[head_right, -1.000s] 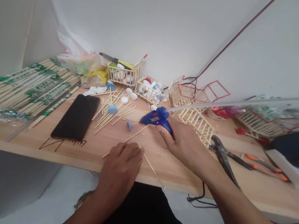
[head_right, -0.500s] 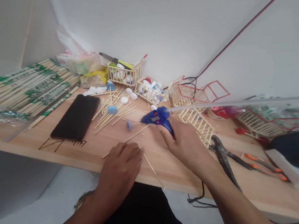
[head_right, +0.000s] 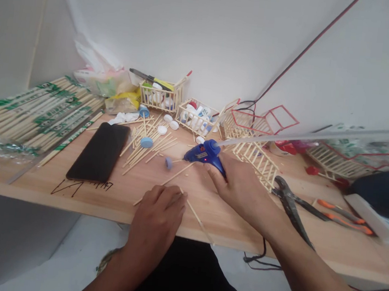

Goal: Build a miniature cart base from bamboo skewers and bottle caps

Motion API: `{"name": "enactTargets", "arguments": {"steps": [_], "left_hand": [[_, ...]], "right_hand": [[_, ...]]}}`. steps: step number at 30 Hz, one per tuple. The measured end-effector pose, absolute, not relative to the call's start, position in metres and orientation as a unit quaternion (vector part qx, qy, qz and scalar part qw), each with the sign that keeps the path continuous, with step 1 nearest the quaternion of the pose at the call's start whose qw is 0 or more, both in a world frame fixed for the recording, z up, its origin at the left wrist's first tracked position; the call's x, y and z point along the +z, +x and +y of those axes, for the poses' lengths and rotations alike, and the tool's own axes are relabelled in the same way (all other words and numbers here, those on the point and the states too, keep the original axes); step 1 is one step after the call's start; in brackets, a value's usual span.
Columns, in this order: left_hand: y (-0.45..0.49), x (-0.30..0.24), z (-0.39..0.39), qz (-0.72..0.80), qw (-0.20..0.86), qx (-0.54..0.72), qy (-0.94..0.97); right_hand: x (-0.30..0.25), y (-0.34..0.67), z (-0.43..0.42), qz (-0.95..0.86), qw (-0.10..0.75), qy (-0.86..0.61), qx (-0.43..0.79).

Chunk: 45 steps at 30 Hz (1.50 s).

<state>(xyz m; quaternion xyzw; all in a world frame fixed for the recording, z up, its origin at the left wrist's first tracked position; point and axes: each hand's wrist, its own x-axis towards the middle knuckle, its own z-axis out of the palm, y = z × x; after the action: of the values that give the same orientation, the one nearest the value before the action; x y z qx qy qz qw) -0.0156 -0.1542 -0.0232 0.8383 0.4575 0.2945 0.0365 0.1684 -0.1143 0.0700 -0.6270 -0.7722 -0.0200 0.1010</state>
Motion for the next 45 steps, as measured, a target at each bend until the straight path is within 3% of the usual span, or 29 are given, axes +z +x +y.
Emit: {"name": "enactTargets", "arguments": {"steps": [30, 34, 41, 45], "left_hand": [[-0.016, -0.022, -0.154, 0.457, 0.040, 0.284, 0.842], [-0.016, -0.019, -0.155, 0.460, 0.047, 0.286, 0.839], [-0.017, -0.017, -0.156, 0.461, 0.058, 0.282, 0.840], [-0.017, -0.017, -0.155, 0.458, 0.045, 0.293, 0.838]], "right_hand": [[0.084, 0.165, -0.122, -0.745, 0.142, -0.651, 0.021], [0.083, 0.169, -0.124, -0.731, 0.188, -0.648, 0.109], [0.072, 0.180, -0.124, -0.528, 0.386, -0.600, 0.461], [0.084, 0.181, -0.130, -0.457, 0.430, -0.550, 0.551]]}}
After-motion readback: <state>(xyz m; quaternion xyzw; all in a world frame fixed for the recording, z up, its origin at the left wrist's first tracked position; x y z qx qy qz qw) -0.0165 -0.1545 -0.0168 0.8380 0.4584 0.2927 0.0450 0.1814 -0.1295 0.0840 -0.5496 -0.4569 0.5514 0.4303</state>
